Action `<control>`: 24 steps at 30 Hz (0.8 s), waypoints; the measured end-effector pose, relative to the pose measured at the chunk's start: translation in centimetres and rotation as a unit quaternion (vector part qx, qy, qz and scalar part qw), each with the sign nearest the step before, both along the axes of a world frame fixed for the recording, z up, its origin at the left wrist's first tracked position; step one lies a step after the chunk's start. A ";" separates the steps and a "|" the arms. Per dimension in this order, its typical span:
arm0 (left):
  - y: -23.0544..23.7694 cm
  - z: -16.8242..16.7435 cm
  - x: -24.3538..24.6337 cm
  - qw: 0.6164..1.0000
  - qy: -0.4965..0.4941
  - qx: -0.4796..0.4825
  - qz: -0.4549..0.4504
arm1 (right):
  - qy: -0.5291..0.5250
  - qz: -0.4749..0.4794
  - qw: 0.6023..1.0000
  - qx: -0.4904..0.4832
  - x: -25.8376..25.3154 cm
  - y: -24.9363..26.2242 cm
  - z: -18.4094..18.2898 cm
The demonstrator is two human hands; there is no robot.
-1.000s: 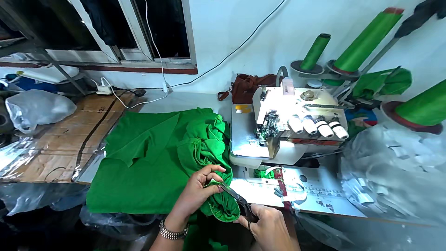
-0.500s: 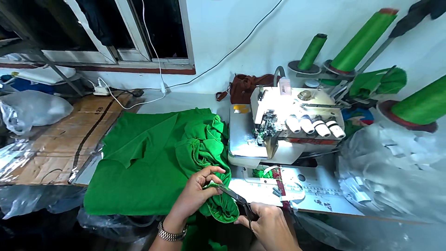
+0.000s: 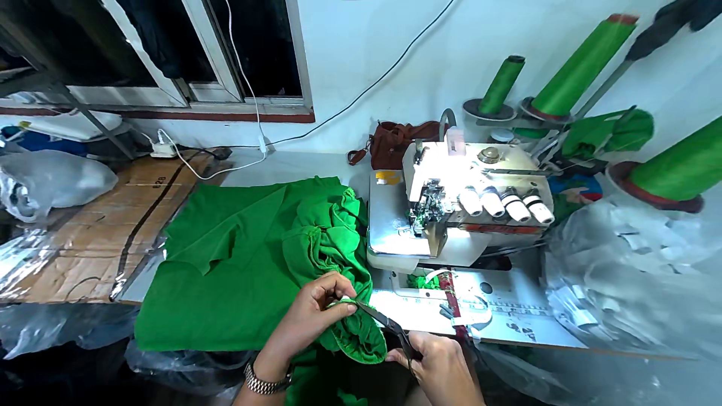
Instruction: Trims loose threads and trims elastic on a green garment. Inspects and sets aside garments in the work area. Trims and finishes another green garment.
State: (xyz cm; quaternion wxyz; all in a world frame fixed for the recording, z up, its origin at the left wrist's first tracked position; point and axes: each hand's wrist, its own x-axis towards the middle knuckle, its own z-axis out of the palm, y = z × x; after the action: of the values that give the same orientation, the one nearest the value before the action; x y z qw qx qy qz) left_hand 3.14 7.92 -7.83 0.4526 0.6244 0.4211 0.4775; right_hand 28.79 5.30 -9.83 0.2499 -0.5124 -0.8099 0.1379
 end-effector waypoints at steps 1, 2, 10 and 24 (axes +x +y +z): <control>-0.1 0.3 0.1 0.999 0.044 0.019 0.011 | 0.000 0.000 1.000 0.009 0.3 0.0 0.0; -0.3 0.7 0.3 0.994 0.096 0.040 0.019 | 0.000 0.000 1.000 0.019 0.5 0.0 0.0; -1.0 3.9 -0.6 0.959 0.277 0.043 -0.035 | 0.013 0.011 0.994 0.108 1.5 -0.3 -0.9; -1.0 1.4 0.2 0.994 0.105 0.007 -0.028 | 0.026 0.001 0.997 0.068 1.1 -1.0 -1.5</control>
State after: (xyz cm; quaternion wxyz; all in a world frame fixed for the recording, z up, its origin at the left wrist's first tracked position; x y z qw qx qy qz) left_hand 3.30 6.87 -6.47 0.4151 0.6857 0.4451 0.3992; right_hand 29.91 4.35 -11.31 0.3050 -0.4892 -0.8114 0.0959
